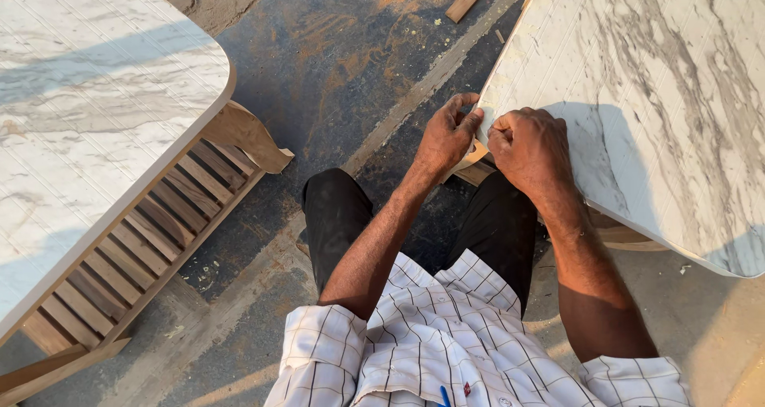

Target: The person sits on the floor and uses a small white sanding block to rub and smooth the edges and corners of marble-topped wooden tables. They work on one table edge, then shift to another table, repeatedly running the block along the edges and corners.

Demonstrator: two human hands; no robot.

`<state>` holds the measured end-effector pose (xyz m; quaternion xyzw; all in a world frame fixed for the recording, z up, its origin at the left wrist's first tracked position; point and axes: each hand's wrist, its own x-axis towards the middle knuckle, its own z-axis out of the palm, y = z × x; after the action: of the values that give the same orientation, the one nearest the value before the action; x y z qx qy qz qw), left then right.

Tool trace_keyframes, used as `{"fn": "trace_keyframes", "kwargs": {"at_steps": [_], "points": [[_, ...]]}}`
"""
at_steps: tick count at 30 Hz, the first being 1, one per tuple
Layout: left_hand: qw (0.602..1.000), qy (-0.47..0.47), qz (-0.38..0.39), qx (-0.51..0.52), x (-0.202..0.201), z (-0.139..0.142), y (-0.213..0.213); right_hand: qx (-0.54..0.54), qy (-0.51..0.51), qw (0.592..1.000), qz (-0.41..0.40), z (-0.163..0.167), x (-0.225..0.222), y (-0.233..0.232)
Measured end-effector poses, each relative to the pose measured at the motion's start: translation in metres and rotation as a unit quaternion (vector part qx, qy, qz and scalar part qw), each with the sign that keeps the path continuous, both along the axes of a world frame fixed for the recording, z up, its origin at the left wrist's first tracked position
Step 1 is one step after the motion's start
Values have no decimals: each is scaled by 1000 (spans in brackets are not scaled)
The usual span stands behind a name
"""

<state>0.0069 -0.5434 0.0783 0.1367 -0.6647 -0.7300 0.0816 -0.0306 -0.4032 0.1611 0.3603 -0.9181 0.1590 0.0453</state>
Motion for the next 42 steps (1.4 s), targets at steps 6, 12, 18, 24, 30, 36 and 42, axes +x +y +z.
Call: {"fn": "trace_keyframes", "kwargs": {"at_steps": [6,12,18,24,30,36,42], "points": [[1000,-20,-4,0,2,4,-7,-162,-394,903,-54,11,-23,1],[1000,-2,-11,14,2,1,-8,-90,-248,964,-35,7,-20,9],[1000,-5,-17,25,4,0,-7,-56,-291,953,-64,7,-22,-2],[998,25,-12,50,1,-14,-4,-101,-309,944,-64,15,-20,12],[989,-9,37,140,9,-29,1,-237,-429,871,-3,11,7,-7],[997,20,22,65,45,-21,4,-223,-209,952,-3,13,19,6],[994,52,62,-76,52,-6,13,-117,-109,987,13,-8,8,16]]}}
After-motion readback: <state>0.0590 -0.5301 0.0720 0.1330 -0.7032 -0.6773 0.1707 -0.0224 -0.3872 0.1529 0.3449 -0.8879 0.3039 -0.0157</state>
